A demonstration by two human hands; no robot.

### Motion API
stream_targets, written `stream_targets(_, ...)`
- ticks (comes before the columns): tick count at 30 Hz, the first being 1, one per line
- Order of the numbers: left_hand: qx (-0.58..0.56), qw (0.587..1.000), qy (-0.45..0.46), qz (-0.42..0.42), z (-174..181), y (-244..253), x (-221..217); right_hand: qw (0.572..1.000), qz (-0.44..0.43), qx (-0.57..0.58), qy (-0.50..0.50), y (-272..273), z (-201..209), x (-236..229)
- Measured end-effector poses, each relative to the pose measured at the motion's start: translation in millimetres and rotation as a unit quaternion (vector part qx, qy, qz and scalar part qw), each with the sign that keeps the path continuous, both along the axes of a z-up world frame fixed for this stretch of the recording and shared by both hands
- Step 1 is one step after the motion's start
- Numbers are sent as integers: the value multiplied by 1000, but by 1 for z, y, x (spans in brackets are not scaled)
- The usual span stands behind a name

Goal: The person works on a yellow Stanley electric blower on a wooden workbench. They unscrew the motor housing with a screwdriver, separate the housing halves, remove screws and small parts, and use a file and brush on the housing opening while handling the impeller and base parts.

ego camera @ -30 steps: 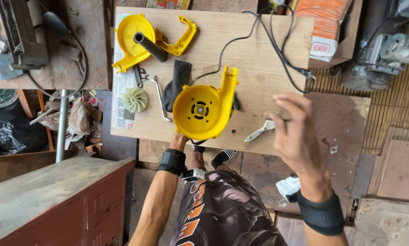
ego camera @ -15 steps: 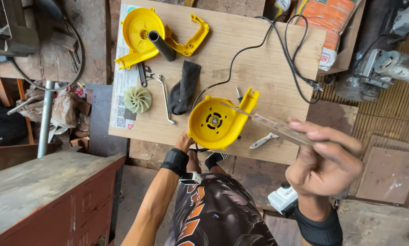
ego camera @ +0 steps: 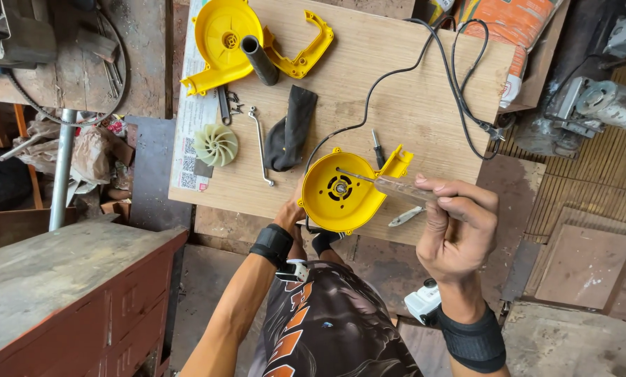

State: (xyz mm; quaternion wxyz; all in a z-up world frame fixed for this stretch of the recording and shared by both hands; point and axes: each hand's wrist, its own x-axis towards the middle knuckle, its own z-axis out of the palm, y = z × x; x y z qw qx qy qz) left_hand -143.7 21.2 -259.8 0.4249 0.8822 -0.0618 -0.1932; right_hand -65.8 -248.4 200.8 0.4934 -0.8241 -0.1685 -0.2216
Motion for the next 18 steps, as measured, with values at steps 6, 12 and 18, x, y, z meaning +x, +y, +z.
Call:
stream_targets(6,-56,997,39,20,50,-1,7,1000,-10,-1,-2,2,1,-4)
stream_targets(12,-113,990,78,43,67,-15,9,1000,5,8,1,-2,6,-4)
stream_targets(18,-169,976,117,67,73,-6,15,998,55,-7,17,-16,3,-2)
